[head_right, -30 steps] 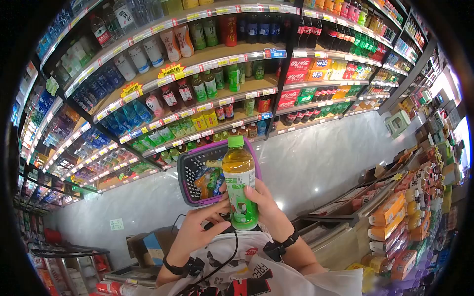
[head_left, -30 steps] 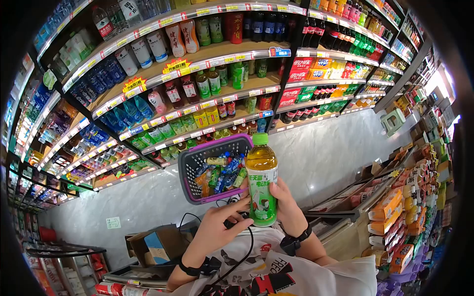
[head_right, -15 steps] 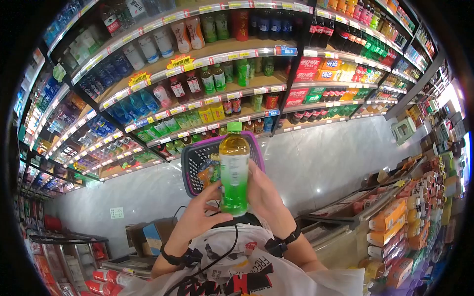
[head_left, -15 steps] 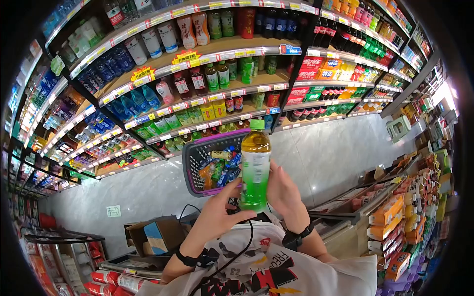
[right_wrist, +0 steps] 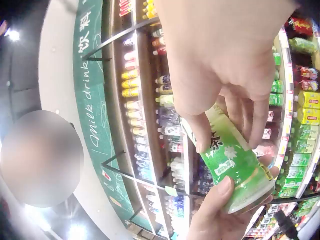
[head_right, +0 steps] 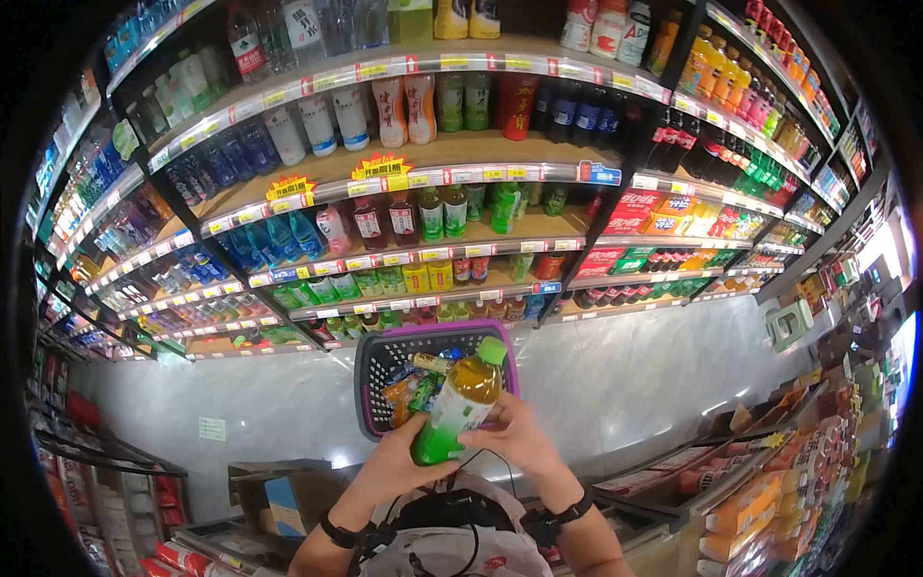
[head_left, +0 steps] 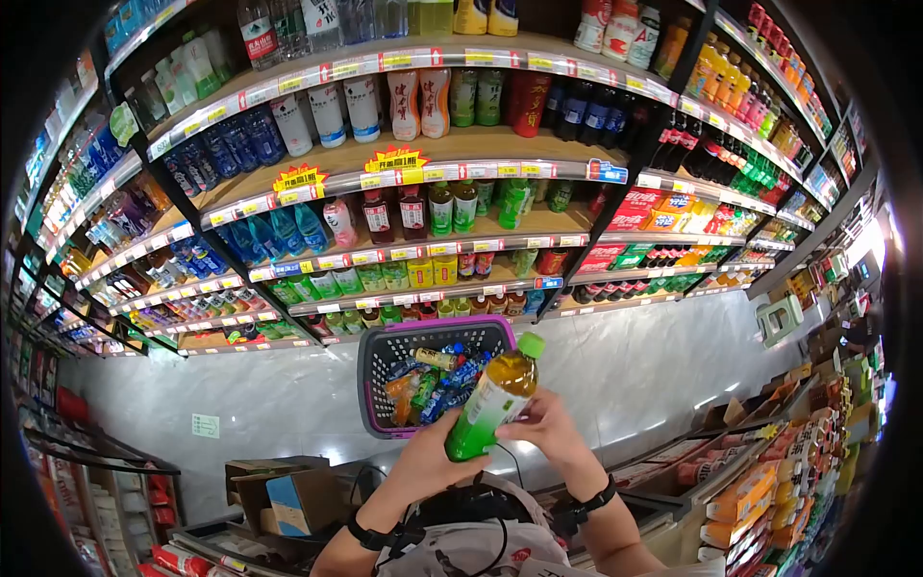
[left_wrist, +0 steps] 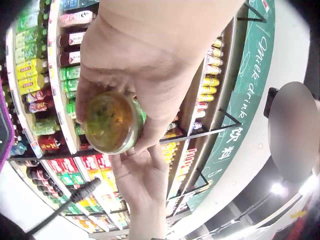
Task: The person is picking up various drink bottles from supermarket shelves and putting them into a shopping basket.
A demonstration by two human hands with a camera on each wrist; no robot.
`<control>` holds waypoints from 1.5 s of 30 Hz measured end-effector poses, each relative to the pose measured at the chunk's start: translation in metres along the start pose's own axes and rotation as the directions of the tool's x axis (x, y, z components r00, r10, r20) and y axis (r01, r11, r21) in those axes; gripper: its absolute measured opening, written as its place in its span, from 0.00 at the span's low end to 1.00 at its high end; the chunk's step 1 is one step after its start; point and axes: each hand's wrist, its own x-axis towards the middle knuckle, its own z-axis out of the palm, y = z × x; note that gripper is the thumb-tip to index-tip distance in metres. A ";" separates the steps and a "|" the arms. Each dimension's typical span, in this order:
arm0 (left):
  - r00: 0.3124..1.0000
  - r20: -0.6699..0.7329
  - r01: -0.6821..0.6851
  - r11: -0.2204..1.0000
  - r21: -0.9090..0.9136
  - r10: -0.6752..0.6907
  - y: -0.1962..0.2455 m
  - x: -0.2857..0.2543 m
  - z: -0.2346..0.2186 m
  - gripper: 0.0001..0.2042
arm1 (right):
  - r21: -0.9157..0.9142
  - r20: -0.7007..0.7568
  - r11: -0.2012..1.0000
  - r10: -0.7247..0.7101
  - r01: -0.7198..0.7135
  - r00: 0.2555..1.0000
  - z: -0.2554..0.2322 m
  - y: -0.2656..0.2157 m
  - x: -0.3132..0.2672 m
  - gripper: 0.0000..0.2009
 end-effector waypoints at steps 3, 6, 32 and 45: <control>0.997 -0.080 -0.023 1.000 -0.018 0.022 -0.019 0.031 -0.016 0.35 | 0.040 0.002 0.999 0.012 -0.012 1.000 -0.009 0.013 0.045 0.29; 0.981 -0.173 -0.087 0.996 -0.019 0.083 -0.046 0.055 -0.034 0.41 | 0.030 -0.015 0.999 -0.030 0.031 0.999 -0.017 0.023 0.090 0.29; 0.939 -0.041 0.311 0.896 -0.318 -0.341 -0.206 0.104 -0.098 0.18 | -0.632 -0.518 0.716 -0.676 0.298 0.525 -0.187 0.100 0.477 0.23; 0.936 -0.020 0.331 0.897 -0.292 -0.352 -0.212 0.117 -0.086 0.18 | -0.801 -0.524 0.594 -0.645 -0.066 0.555 -0.189 0.094 0.495 0.27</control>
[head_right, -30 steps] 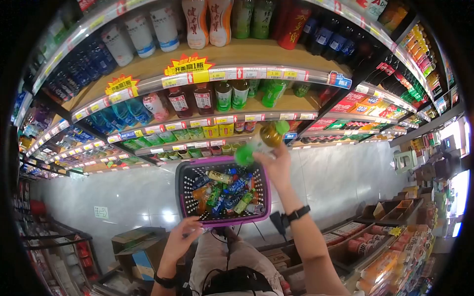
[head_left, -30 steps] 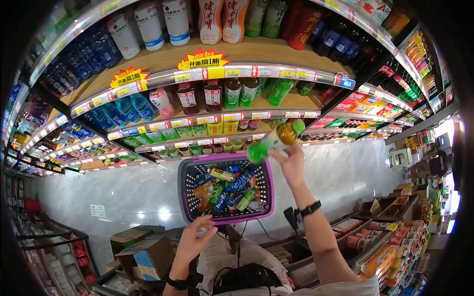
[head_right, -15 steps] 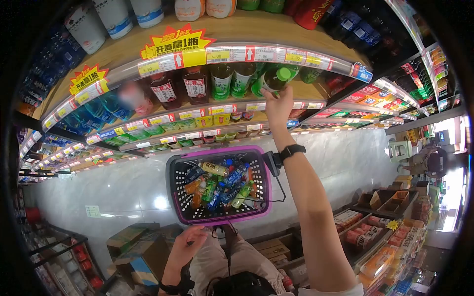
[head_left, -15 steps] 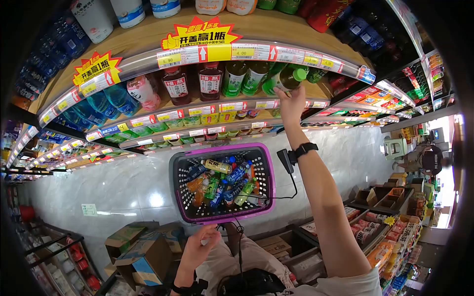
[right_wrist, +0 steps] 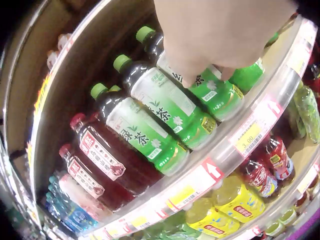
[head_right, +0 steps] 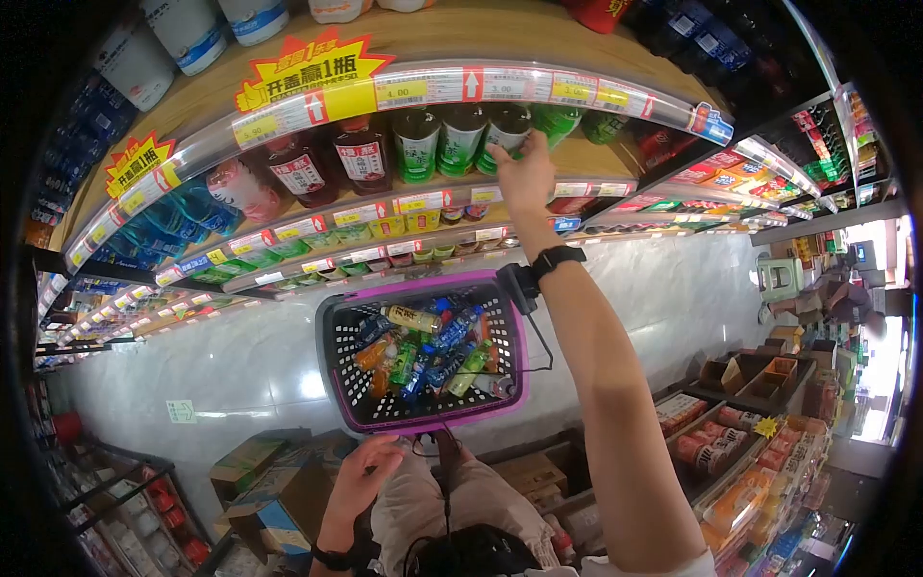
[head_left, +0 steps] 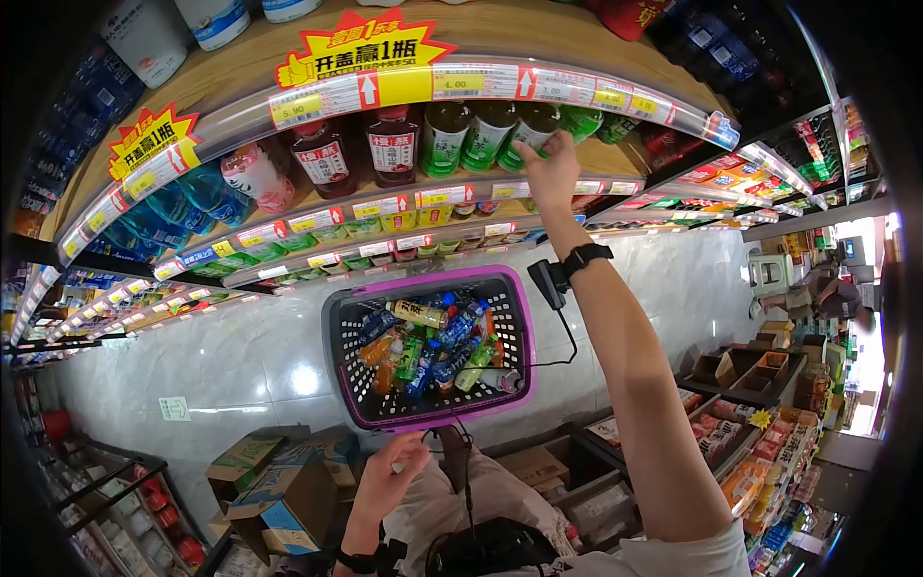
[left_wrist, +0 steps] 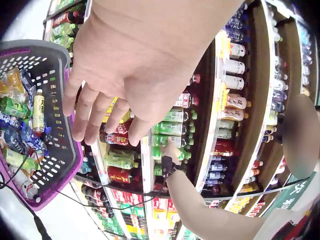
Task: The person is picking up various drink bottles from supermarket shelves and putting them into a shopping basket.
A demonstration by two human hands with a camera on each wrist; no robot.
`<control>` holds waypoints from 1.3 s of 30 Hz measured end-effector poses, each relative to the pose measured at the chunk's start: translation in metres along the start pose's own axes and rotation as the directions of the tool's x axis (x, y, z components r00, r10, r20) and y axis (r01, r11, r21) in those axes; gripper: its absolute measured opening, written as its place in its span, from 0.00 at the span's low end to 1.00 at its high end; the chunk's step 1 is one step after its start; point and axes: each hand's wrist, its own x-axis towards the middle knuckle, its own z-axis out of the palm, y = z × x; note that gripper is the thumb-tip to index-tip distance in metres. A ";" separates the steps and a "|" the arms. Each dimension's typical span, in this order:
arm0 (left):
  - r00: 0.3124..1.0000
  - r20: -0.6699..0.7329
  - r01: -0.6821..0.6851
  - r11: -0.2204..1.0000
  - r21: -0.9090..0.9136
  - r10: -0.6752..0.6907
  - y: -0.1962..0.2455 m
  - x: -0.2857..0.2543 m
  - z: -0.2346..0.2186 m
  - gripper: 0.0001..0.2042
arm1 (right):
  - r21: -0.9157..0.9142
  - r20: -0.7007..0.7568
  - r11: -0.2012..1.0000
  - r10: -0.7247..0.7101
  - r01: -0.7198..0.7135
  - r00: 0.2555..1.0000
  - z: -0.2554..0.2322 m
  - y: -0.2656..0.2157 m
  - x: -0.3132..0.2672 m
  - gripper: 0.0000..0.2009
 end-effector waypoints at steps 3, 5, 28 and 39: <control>1.000 0.008 -0.005 1.000 0.027 0.005 0.007 0.002 0.008 0.18 | -0.039 0.037 0.999 0.031 -0.030 0.999 -0.007 -0.009 -0.002 0.27; 1.000 0.023 0.004 0.999 0.049 -0.005 0.013 0.001 0.012 0.18 | 0.015 0.089 1.000 -0.017 0.016 0.996 -0.015 -0.009 -0.007 0.28; 0.963 0.126 -0.255 0.954 0.155 0.237 0.056 -0.096 0.069 0.19 | -0.069 0.944 0.854 -0.111 0.516 0.310 -0.326 0.248 -0.456 0.07; 0.946 0.109 -0.314 0.945 0.091 0.304 0.031 -0.155 0.069 0.19 | -0.482 0.769 0.828 0.556 -0.286 0.315 -0.418 0.220 -0.507 0.12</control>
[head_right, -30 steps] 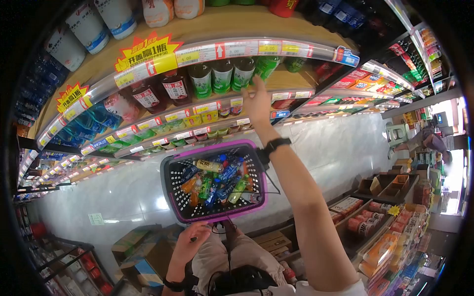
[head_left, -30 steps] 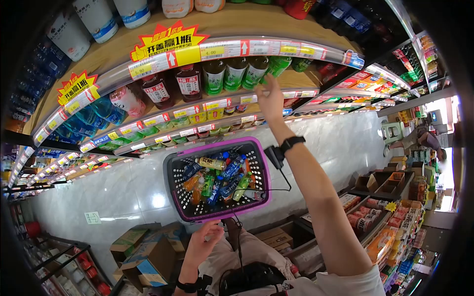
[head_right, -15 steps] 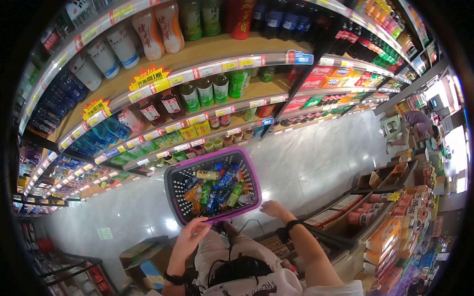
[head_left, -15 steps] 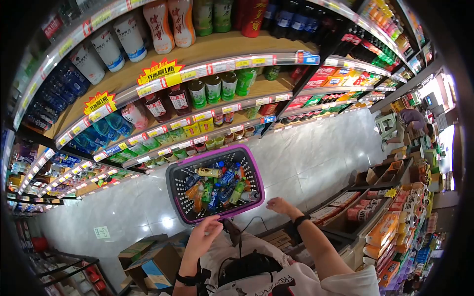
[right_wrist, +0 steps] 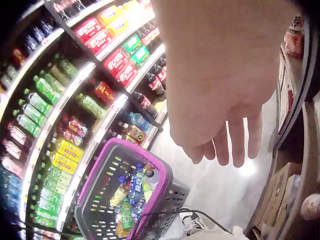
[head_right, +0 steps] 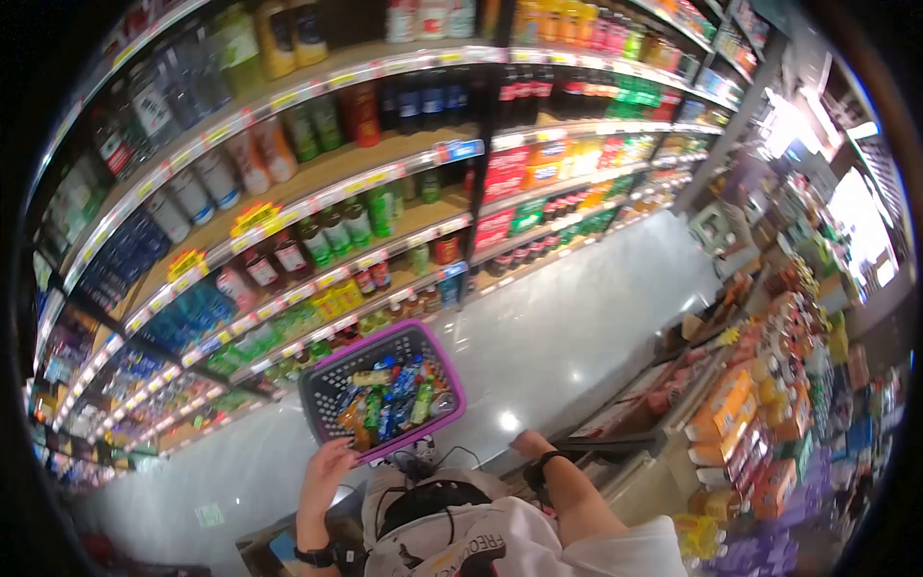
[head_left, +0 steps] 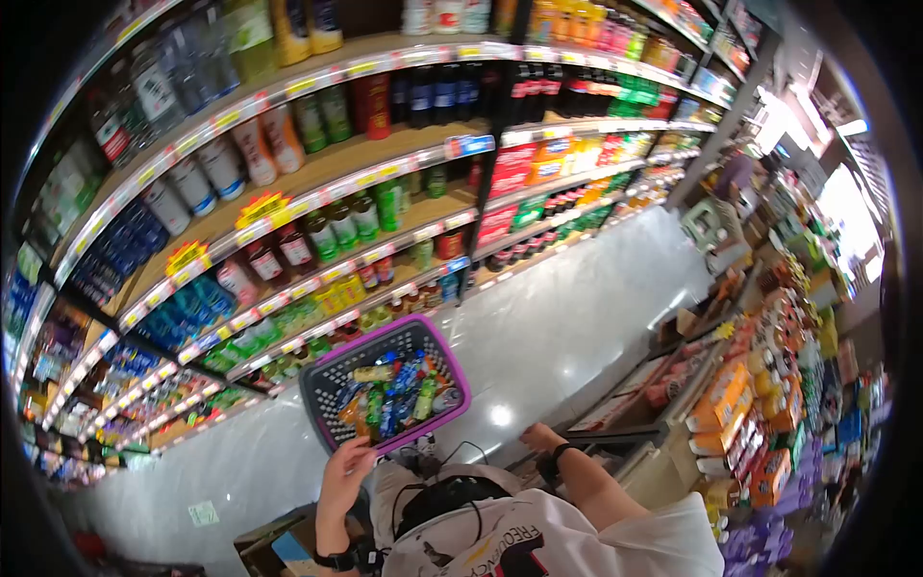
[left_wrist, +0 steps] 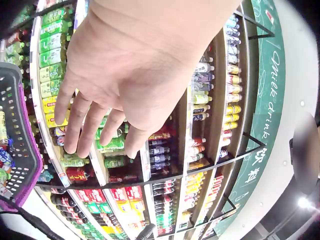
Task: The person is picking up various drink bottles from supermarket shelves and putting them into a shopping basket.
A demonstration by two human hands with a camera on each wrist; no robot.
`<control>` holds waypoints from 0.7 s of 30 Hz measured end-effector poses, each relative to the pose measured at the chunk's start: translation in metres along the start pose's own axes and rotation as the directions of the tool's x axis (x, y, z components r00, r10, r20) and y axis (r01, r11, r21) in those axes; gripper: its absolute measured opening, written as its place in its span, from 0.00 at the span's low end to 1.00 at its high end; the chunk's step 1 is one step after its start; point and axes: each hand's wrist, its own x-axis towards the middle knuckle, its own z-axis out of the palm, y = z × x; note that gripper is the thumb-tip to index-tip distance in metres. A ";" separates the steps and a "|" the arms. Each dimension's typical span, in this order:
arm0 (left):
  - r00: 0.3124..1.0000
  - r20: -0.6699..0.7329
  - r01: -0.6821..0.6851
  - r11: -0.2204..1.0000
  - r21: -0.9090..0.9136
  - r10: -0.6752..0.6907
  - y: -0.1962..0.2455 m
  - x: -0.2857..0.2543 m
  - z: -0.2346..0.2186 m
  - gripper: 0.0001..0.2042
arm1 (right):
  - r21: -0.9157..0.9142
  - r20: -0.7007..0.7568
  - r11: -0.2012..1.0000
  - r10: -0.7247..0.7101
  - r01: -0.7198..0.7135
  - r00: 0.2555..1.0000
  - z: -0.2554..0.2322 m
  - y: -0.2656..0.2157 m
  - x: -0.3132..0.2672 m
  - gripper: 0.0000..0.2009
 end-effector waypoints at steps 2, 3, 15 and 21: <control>0.997 -0.045 0.052 0.996 -0.068 -0.055 -0.003 -0.009 0.003 0.19 | 0.091 0.003 0.992 0.083 -0.083 0.997 0.003 -0.012 -0.001 0.14; 0.999 -0.003 0.040 0.997 -0.064 -0.040 -0.003 -0.011 0.006 0.19 | 0.135 0.020 0.976 0.168 -0.169 0.986 0.005 -0.016 0.002 0.17; 0.998 -0.008 0.069 0.998 0.009 -0.069 0.009 -0.019 0.007 0.18 | 0.221 0.018 0.958 0.183 -0.183 0.983 0.015 -0.046 0.005 0.20; 0.993 -0.004 0.116 0.990 -0.075 -0.117 -0.008 -0.015 -0.006 0.19 | -0.007 -0.021 0.989 -0.147 0.147 0.989 0.014 -0.047 0.015 0.17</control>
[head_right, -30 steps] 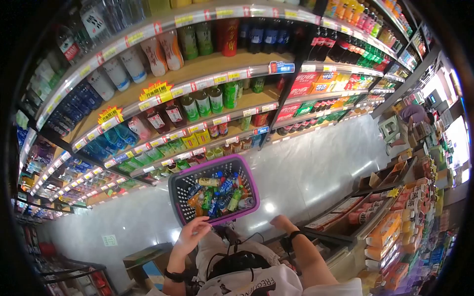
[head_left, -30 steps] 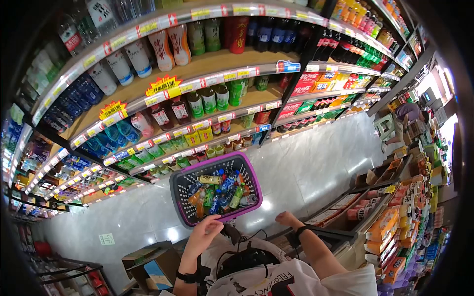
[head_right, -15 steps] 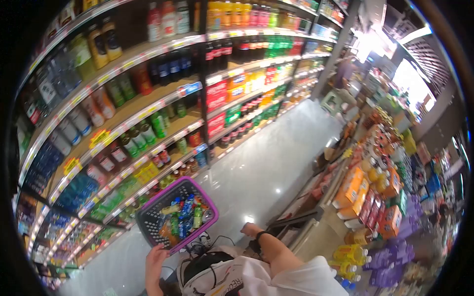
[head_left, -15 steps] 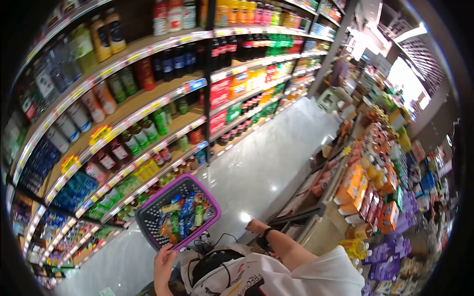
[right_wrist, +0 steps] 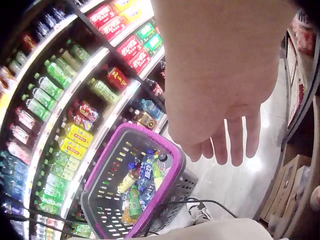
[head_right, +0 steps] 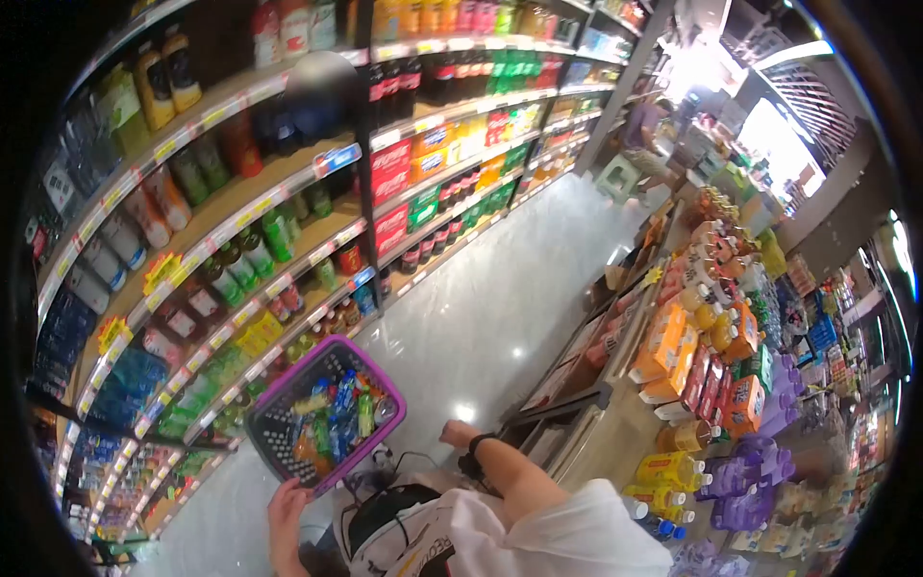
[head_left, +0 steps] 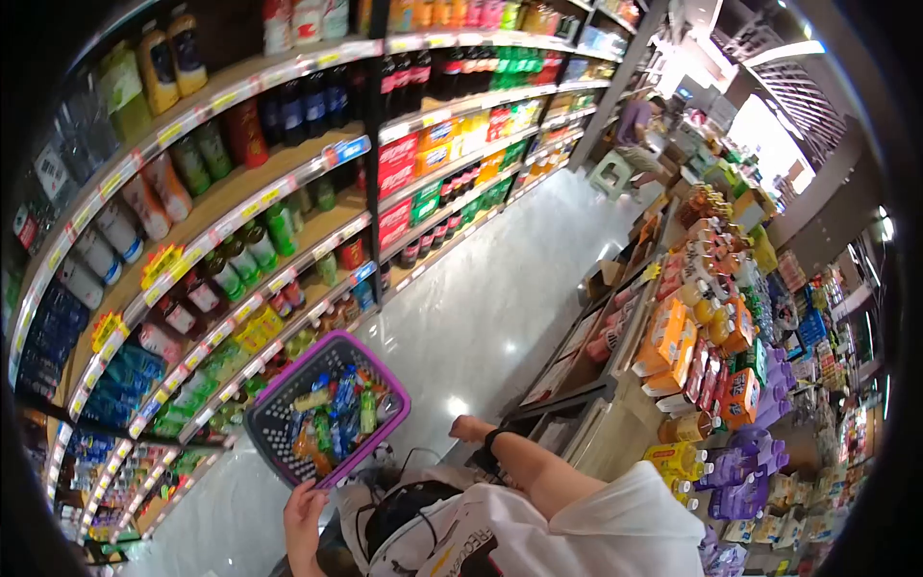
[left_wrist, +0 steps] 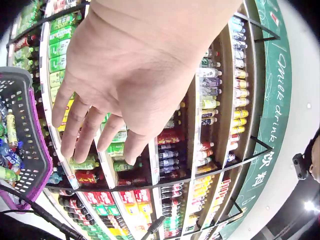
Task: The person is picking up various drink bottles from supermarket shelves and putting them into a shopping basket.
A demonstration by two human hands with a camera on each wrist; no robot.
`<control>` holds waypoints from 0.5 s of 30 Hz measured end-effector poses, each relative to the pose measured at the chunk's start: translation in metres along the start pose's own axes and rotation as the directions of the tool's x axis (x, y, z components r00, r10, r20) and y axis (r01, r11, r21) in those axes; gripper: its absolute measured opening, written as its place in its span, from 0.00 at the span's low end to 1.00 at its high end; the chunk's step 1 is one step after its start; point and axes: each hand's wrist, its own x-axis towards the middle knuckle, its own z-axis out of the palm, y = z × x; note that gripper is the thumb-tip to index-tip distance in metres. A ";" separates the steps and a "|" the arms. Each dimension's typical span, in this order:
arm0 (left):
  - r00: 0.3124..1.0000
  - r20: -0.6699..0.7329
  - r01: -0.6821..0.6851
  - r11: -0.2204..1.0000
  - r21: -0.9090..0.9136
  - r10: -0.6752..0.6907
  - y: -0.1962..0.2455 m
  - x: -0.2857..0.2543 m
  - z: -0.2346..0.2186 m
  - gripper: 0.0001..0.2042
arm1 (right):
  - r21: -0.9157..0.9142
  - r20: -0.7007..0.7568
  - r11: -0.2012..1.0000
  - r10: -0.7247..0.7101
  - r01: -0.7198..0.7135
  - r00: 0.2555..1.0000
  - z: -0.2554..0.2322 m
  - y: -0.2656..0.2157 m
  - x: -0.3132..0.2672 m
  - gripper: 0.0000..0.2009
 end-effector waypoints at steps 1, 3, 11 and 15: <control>1.000 0.005 0.004 1.000 0.011 -0.004 -0.004 0.003 -0.001 0.19 | 0.151 -0.052 0.983 -0.100 0.107 0.994 0.013 0.021 0.011 0.15; 1.000 -0.009 0.007 0.999 0.039 -0.006 -0.006 0.008 -0.002 0.18 | -0.653 0.174 0.654 -0.361 0.382 0.916 0.028 0.051 0.042 0.12; 0.995 -0.067 0.089 0.985 0.145 -0.080 -0.014 0.034 -0.024 0.20 | 0.323 0.155 0.885 0.300 -0.336 0.941 0.021 -0.016 0.073 0.13; 0.992 -0.073 0.115 0.981 0.157 -0.105 -0.014 0.036 -0.029 0.20 | 0.142 0.173 0.949 0.256 -0.281 0.951 0.045 -0.018 0.104 0.13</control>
